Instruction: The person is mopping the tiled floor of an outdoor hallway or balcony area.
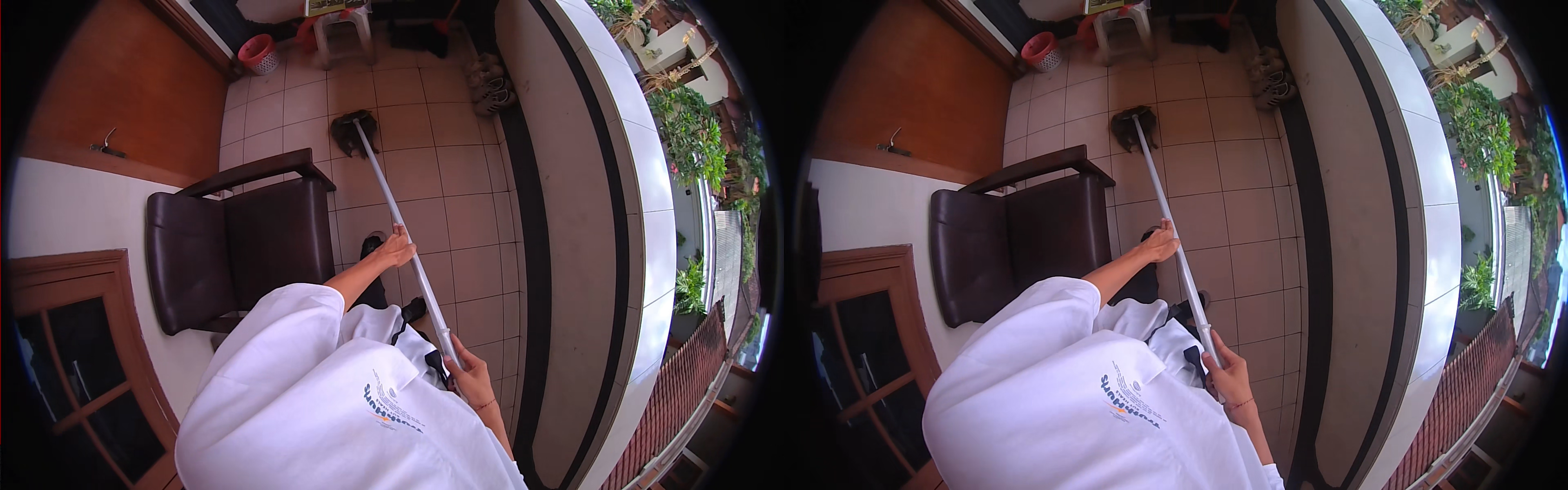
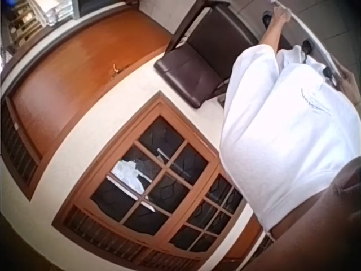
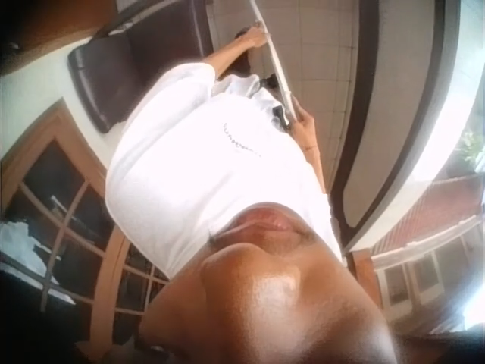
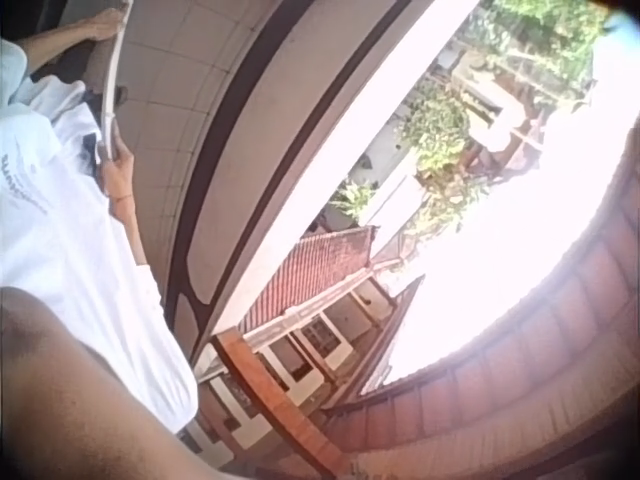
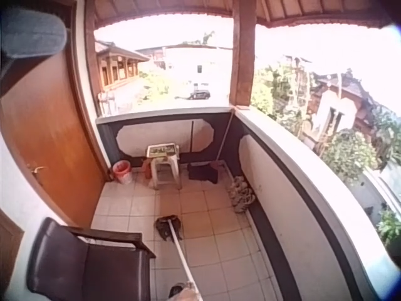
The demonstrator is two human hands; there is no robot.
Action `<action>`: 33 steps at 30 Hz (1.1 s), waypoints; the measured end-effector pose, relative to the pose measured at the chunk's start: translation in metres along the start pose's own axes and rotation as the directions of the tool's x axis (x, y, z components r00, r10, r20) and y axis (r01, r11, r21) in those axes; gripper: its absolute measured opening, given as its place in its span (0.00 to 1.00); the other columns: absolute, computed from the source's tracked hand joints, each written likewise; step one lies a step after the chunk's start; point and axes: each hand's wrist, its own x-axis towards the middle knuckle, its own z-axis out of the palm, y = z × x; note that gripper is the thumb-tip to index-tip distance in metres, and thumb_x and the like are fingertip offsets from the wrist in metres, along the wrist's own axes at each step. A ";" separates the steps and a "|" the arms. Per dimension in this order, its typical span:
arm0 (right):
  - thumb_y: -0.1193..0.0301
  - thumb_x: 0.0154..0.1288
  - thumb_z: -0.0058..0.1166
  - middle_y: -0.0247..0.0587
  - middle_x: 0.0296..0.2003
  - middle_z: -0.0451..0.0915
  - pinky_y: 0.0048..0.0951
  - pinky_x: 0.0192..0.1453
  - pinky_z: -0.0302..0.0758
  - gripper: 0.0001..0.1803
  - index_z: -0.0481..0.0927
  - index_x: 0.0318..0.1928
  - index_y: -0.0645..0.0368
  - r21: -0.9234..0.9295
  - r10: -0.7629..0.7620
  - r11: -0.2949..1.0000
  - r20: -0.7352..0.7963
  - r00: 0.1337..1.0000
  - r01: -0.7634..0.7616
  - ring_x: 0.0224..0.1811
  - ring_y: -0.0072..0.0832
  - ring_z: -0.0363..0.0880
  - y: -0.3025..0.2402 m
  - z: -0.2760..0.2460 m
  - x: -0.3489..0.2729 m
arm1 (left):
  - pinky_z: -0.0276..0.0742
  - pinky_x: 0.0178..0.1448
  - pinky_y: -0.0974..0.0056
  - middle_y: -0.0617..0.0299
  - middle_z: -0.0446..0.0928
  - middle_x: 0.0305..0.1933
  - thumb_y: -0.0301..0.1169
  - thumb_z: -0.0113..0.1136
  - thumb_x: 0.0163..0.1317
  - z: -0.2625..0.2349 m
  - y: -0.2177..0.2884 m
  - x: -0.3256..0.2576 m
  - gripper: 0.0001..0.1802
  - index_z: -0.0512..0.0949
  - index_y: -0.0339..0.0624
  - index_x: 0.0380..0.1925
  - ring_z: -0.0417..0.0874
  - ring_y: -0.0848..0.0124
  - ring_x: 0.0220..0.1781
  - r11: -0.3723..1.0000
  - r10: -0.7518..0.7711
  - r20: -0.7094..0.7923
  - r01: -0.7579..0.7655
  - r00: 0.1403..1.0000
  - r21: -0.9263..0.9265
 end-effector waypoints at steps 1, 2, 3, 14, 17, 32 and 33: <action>0.69 0.62 0.54 0.27 0.25 0.74 0.16 0.19 0.64 0.26 0.67 0.61 0.47 0.054 -0.135 0.989 -0.011 0.991 0.135 0.17 0.12 0.66 0.003 0.006 0.019 | 0.54 0.68 0.62 0.21 0.41 0.62 0.36 0.40 0.53 -0.016 -0.002 0.011 0.42 0.39 0.14 0.59 0.59 0.41 0.62 1.000 0.007 0.000 -0.007 1.000 0.003; 0.69 0.62 0.54 0.27 0.25 0.74 0.16 0.19 0.64 0.26 0.67 0.61 0.47 0.056 -0.139 0.989 -0.016 0.990 0.139 0.17 0.12 0.66 -0.005 0.014 0.034 | 0.51 0.70 0.62 0.22 0.39 0.63 0.42 0.38 0.55 -0.033 -0.004 0.023 0.43 0.39 0.15 0.59 0.55 0.43 0.65 0.998 -0.019 0.012 0.020 1.000 -0.064; 0.67 0.63 0.52 0.27 0.18 0.69 0.18 0.15 0.61 0.25 0.66 0.61 0.45 0.096 -0.115 0.989 -0.004 0.993 0.115 0.14 0.14 0.64 -0.016 0.025 0.047 | 0.47 0.71 0.62 0.23 0.37 0.64 0.47 0.36 0.58 -0.050 -0.005 0.032 0.44 0.38 0.16 0.60 0.51 0.45 0.68 0.990 -0.046 0.028 0.049 0.999 -0.132; 0.64 0.67 0.45 0.27 0.11 0.63 0.21 0.10 0.61 0.26 0.59 0.65 0.42 -0.050 -0.183 0.982 0.012 0.983 0.183 0.09 0.15 0.60 -0.156 0.161 0.162 | 0.46 0.71 0.59 0.53 0.35 0.72 0.57 0.38 0.58 -0.204 -0.065 0.141 0.47 0.38 0.35 0.66 0.41 0.64 0.73 0.902 -0.146 -0.170 0.202 0.974 0.382; 0.63 0.67 0.45 0.27 0.11 0.63 0.20 0.10 0.61 0.25 0.60 0.64 0.40 -0.103 -0.180 0.979 -0.020 0.983 0.177 0.09 0.14 0.60 -0.139 0.147 0.159 | 0.48 0.70 0.62 0.52 0.36 0.72 0.57 0.38 0.57 -0.194 -0.057 0.136 0.47 0.39 0.34 0.66 0.41 0.64 0.73 0.899 -0.128 -0.128 0.170 0.983 0.403; 0.69 0.60 0.54 0.32 0.24 0.74 0.24 0.22 0.68 0.29 0.63 0.63 0.49 0.082 0.414 0.909 -0.079 0.907 -0.408 0.20 0.20 0.71 0.196 -0.042 -0.142 | 0.62 0.58 0.46 0.42 0.75 0.46 0.63 0.41 0.48 0.031 0.078 -0.101 0.42 0.77 0.33 0.42 0.73 0.50 0.53 0.774 0.206 0.904 -0.628 0.374 0.084; 0.66 0.60 0.52 0.34 0.16 0.71 0.27 0.16 0.63 0.30 0.62 0.63 0.50 0.053 0.398 0.918 -0.099 0.912 -0.394 0.14 0.24 0.68 0.247 -0.056 -0.170 | 0.68 0.54 0.49 0.45 0.77 0.43 0.63 0.43 0.46 0.043 0.087 -0.118 0.40 0.78 0.35 0.41 0.76 0.53 0.49 0.788 0.228 0.923 -0.615 0.310 0.012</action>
